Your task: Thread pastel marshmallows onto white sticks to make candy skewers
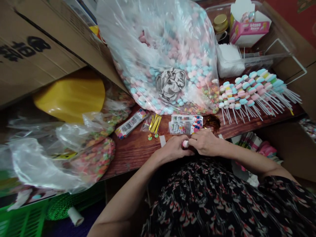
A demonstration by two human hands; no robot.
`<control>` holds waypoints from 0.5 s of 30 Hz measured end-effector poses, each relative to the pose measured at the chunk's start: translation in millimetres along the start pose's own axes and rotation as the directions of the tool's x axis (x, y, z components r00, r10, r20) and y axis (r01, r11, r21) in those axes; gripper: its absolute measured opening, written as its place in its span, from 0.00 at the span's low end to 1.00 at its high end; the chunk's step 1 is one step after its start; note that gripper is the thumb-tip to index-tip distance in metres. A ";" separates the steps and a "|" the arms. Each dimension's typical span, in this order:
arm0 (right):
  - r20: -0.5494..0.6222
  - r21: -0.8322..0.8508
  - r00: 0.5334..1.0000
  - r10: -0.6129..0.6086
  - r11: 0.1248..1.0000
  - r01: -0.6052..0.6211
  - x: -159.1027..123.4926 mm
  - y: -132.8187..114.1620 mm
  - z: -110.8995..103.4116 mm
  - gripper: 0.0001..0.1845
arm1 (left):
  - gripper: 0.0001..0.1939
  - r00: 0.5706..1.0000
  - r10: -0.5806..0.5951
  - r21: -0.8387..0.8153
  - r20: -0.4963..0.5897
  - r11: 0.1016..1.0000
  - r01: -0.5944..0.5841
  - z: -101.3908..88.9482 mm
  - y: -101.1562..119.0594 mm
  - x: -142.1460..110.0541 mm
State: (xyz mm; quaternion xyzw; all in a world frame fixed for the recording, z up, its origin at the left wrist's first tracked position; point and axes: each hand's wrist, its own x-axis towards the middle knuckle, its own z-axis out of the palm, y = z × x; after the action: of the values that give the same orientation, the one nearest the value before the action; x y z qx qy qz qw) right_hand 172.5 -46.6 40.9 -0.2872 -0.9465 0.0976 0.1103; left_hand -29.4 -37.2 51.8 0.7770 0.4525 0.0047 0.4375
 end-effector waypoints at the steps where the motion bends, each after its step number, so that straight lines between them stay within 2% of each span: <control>1: -0.016 0.005 1.000 -0.009 1.000 0.009 0.1 4.1 -3.2 0.08 | 0.24 1.000 0.006 -0.018 -0.014 1.000 -0.007 -5.0 -1.0 -2.5; 3: -0.060 0.001 0.998 -0.016 1.000 0.016 -0.9 12.1 -11.3 0.09 | 0.23 0.999 -0.028 0.001 -0.019 1.000 0.028 -13.8 -4.5 -7.2; 6: -0.132 -0.057 0.991 -0.022 0.998 0.015 -3.6 22.1 -22.0 0.09 | 0.10 0.994 -0.109 0.047 -0.026 0.993 0.110 -18.3 -12.8 -11.1; 11: -0.291 -0.101 0.955 -0.053 0.995 0.025 -8.1 28.4 -23.4 0.12 | 0.08 0.987 -0.065 0.032 -0.149 0.997 0.070 -7.9 -24.1 -9.5; 13: -0.284 -0.109 0.957 -0.054 0.994 0.024 -8.4 26.6 -21.3 0.12 | 0.07 0.985 -0.038 0.059 -0.170 0.997 0.049 -3.8 -23.8 -8.4; 15: -0.220 -0.129 0.975 -0.037 0.992 0.009 -7.2 23.3 -20.3 0.11 | 0.06 0.982 -0.019 0.119 -0.188 0.992 0.042 -1.2 -20.7 -7.8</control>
State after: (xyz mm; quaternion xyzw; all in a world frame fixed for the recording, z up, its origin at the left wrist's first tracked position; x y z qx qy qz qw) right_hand 195.8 -29.2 53.4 -0.2917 -0.9358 0.0031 0.1980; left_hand -48.9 -37.6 41.4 0.7915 0.5030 0.0431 0.3446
